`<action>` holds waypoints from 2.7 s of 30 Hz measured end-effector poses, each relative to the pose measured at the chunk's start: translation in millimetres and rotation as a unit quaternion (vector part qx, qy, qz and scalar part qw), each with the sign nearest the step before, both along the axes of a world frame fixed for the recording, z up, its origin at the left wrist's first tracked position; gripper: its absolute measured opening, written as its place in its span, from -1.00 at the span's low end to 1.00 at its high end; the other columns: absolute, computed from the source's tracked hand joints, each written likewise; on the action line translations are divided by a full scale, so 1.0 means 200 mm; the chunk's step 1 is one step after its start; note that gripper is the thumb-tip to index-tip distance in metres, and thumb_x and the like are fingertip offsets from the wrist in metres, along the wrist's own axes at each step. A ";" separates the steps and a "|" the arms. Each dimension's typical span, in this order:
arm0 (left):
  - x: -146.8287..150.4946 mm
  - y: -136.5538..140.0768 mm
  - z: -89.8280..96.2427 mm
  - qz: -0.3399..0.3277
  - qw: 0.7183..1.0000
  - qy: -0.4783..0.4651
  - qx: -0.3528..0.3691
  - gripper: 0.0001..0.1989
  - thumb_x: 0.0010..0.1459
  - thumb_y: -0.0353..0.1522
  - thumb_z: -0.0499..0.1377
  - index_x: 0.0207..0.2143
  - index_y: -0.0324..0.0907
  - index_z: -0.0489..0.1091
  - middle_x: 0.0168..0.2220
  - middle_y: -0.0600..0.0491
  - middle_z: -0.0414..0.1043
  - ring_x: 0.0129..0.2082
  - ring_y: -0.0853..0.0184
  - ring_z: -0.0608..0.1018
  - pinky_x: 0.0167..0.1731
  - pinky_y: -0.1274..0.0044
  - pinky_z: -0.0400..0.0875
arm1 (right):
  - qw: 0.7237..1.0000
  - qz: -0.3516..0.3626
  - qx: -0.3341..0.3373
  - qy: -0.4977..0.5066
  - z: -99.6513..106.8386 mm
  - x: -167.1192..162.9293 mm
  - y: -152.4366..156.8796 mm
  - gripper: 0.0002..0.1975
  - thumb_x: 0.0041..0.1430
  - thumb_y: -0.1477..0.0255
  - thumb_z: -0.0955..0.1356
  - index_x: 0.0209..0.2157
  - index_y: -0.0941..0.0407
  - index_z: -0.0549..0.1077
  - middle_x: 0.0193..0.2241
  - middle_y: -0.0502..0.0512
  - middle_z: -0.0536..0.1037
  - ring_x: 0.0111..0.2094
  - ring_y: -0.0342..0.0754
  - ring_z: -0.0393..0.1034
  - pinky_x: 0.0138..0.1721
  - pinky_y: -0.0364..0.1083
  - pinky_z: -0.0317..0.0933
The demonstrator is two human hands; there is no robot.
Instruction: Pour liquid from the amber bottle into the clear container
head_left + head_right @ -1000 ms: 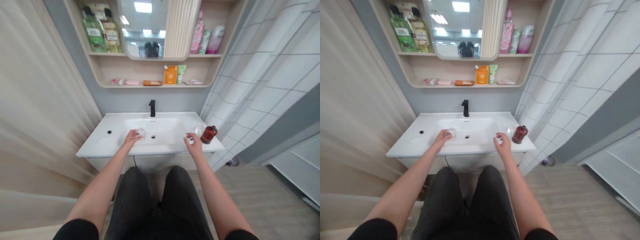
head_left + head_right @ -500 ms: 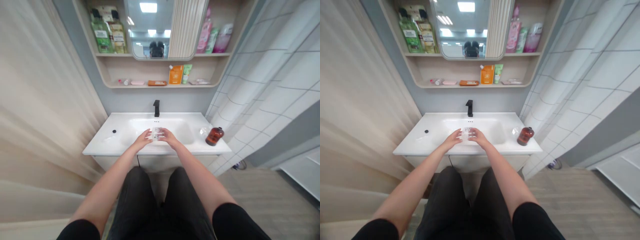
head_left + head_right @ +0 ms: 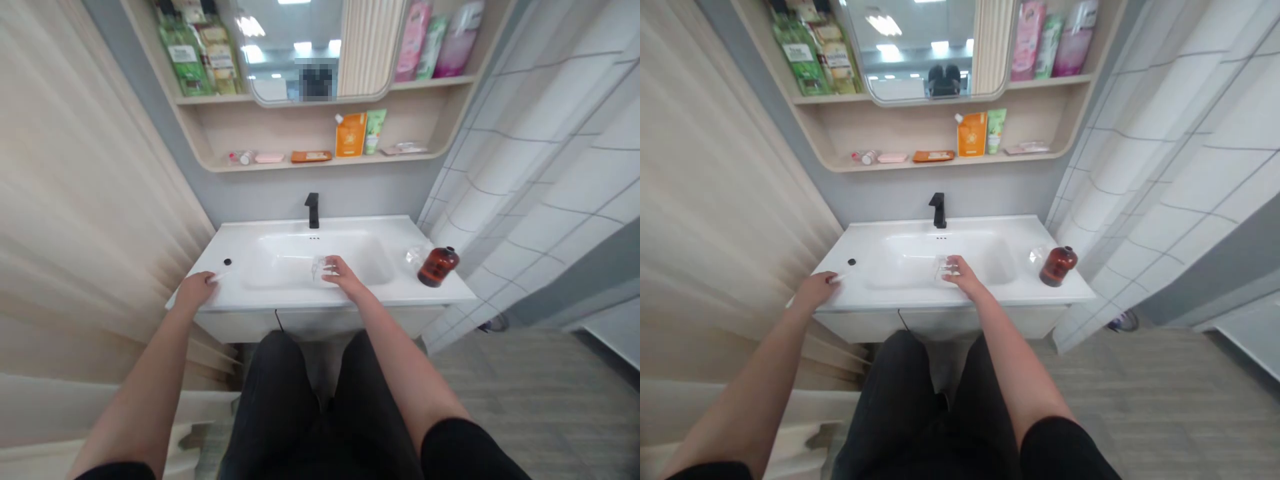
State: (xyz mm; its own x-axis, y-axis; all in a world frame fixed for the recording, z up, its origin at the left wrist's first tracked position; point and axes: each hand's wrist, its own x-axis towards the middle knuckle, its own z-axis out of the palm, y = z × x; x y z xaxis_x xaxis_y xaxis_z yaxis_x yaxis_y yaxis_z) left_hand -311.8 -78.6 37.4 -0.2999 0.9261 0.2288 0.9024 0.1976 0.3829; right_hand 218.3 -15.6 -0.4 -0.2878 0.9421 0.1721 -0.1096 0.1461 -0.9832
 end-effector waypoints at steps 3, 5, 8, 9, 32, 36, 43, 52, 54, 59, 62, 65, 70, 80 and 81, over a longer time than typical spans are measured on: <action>0.14 0.02 0.02 -0.018 0.997 -0.026 0.070 -0.71 -0.06 -0.16 0.34 -0.27 -0.06 0.62 -0.27 -0.11 0.68 -0.12 -0.11 0.67 0.04 0.20 0.54 | 1.000 0.001 0.006 -0.009 0.00 0.00 -0.01 -0.32 -0.11 0.26 0.65 0.05 -0.08 0.44 0.09 0.09 0.53 0.08 0.15 0.49 0.16 0.21 0.44; 0.33 0.03 0.05 -0.047 0.988 -0.088 0.117 -0.64 0.02 -0.08 0.34 -0.19 -0.06 0.63 -0.21 -0.10 0.68 -0.14 -0.06 0.68 0.01 0.23 0.56 | 1.000 -0.001 0.004 -0.022 -0.01 0.00 -0.01 -0.30 -0.14 0.27 0.66 0.06 -0.07 0.45 0.07 0.11 0.55 0.08 0.15 0.49 0.13 0.20 0.45; 0.70 0.04 0.13 -0.158 0.952 -0.241 0.107 -0.49 0.09 -0.01 0.37 0.01 -0.06 0.59 -0.19 -0.04 0.66 -0.32 0.09 0.70 -0.23 0.33 0.58 | 0.999 -0.007 0.012 -0.044 -0.01 -0.01 -0.01 -0.29 -0.15 0.29 0.66 0.07 -0.05 0.46 0.05 0.11 0.57 0.09 0.15 0.48 0.12 0.17 0.44; 0.82 0.04 0.16 -0.193 0.934 -0.284 0.101 -0.47 0.10 -0.01 0.39 0.05 -0.05 0.57 -0.19 -0.01 0.64 -0.36 0.13 0.70 -0.29 0.36 0.55 | 0.999 -0.010 0.016 -0.048 -0.01 -0.01 -0.01 -0.29 -0.15 0.29 0.66 0.07 -0.05 0.46 0.04 0.11 0.57 0.10 0.15 0.48 0.13 0.16 0.43; 1.41 0.22 0.14 -0.304 0.912 -0.250 0.115 -0.78 0.16 -0.21 0.41 -0.15 -0.05 0.70 -0.33 0.00 0.63 -0.35 0.14 0.59 -0.15 0.31 0.50 | 0.996 -0.027 0.043 -0.080 -0.04 -0.02 0.00 -0.18 -0.25 0.34 0.71 0.14 -0.05 0.57 0.04 0.13 0.57 0.00 0.11 0.49 0.08 0.15 0.48; 1.53 0.25 0.00 -0.307 0.901 -0.288 0.104 -0.70 0.12 -0.25 0.44 -0.06 -0.04 0.72 -0.13 -0.10 0.67 -0.23 0.06 0.62 0.04 0.19 0.52 | 0.988 -0.062 0.057 -0.129 -0.05 -0.01 0.01 -0.13 -0.22 0.38 0.70 0.22 -0.02 0.57 0.06 0.16 0.58 0.01 0.12 0.51 0.18 0.19 0.44; 1.53 0.32 -0.17 -0.268 0.840 -0.467 0.069 -0.52 0.04 -0.25 0.45 0.05 -0.11 0.69 0.05 -0.12 0.70 0.00 0.07 0.66 0.14 0.23 0.50 | 0.980 -0.097 0.070 -0.160 -0.07 -0.01 0.03 -0.10 -0.13 0.33 0.70 0.30 -0.05 0.51 0.05 0.14 0.61 0.07 0.13 0.53 0.23 0.16 0.38; 1.53 0.29 -0.17 -0.260 0.831 -0.491 0.013 -0.50 0.07 -0.34 0.32 0.09 -0.18 0.65 -0.02 -0.08 0.72 -0.52 0.42 0.50 -0.38 0.49 0.48 | 0.982 -0.078 0.082 -0.150 -0.09 -0.02 0.05 -0.21 -0.13 0.29 0.69 0.19 -0.03 0.57 0.00 0.12 0.64 0.04 0.13 0.54 0.20 0.15 0.39; 1.53 0.28 -0.16 -0.264 0.830 -0.491 0.018 -0.52 0.10 -0.32 0.29 0.10 -0.17 0.64 0.04 -0.08 0.71 -0.56 0.45 0.48 -0.42 0.49 0.46 | 0.983 -0.072 0.084 -0.148 -0.09 -0.02 0.05 -0.21 -0.12 0.30 0.69 0.20 -0.03 0.56 0.00 0.12 0.64 0.06 0.13 0.54 0.22 0.16 0.39; 1.54 0.26 -0.13 -0.269 0.830 -0.488 0.015 -0.51 0.13 -0.29 0.30 0.13 -0.19 0.61 0.09 -0.12 0.68 -0.54 0.41 0.56 -0.36 0.47 0.54 | 0.983 -0.076 0.079 -0.150 -0.07 -0.02 0.04 -0.22 -0.11 0.32 0.68 0.21 -0.03 0.57 0.03 0.14 0.64 0.06 0.14 0.54 0.19 0.15 0.41; 1.54 0.26 -0.13 -0.260 0.836 -0.483 0.021 -0.51 0.16 -0.26 0.29 0.13 -0.20 0.60 0.05 -0.11 0.69 -0.55 0.41 0.56 -0.36 0.47 0.53 | 0.983 -0.067 0.085 -0.147 -0.07 -0.02 0.03 -0.22 -0.09 0.30 0.68 0.22 -0.05 0.56 0.06 0.15 0.63 0.10 0.15 0.53 0.17 0.14 0.43; 1.54 0.25 -0.14 -0.263 0.841 -0.473 0.003 -0.49 0.18 -0.29 0.26 0.17 -0.23 0.58 -0.23 -0.02 0.70 -0.57 0.39 0.54 -0.39 0.50 0.48 | 0.981 -0.072 0.090 -0.156 -0.07 -0.02 0.03 -0.21 -0.10 0.31 0.69 0.22 -0.05 0.56 0.04 0.14 0.64 0.10 0.14 0.54 0.20 0.15 0.41; 1.53 0.26 -0.14 -0.275 0.836 -0.475 0.003 -0.49 0.18 -0.29 0.25 0.17 -0.22 0.57 -0.20 -0.03 0.69 -0.60 0.42 0.47 -0.45 0.50 0.44 | 0.981 -0.072 0.092 -0.155 -0.08 -0.02 0.04 -0.19 -0.11 0.31 0.69 0.22 -0.03 0.57 0.03 0.14 0.65 0.06 0.13 0.56 0.23 0.16 0.39; 1.54 0.27 -0.16 -0.269 0.843 -0.465 -0.001 -0.45 0.12 -0.35 0.24 0.19 -0.21 0.59 -0.06 -0.09 0.69 -0.54 0.39 0.53 -0.38 0.46 0.54 | 0.982 -0.066 0.091 -0.152 -0.08 -0.02 0.03 -0.21 -0.11 0.31 0.69 0.21 -0.02 0.57 0.05 0.15 0.64 0.10 0.15 0.54 0.22 0.17 0.40; 1.54 0.27 -0.16 -0.271 0.843 -0.465 -0.002 -0.43 0.11 -0.36 0.24 0.20 -0.21 0.58 -0.06 -0.09 0.69 -0.54 0.39 0.54 -0.37 0.46 0.55 | 0.982 -0.065 0.091 -0.152 -0.07 -0.02 0.03 -0.21 -0.11 0.31 0.69 0.22 -0.02 0.57 0.05 0.15 0.64 0.10 0.15 0.54 0.22 0.16 0.40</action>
State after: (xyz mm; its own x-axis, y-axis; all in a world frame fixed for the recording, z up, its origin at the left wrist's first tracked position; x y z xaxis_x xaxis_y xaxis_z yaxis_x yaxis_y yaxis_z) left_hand -3.3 -24.2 5.1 0.1192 0.9851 0.1242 0.1700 -0.1435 0.9749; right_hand 213.4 -9.2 -15.3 -0.2307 0.9360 0.2659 0.2155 0.3156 -0.9241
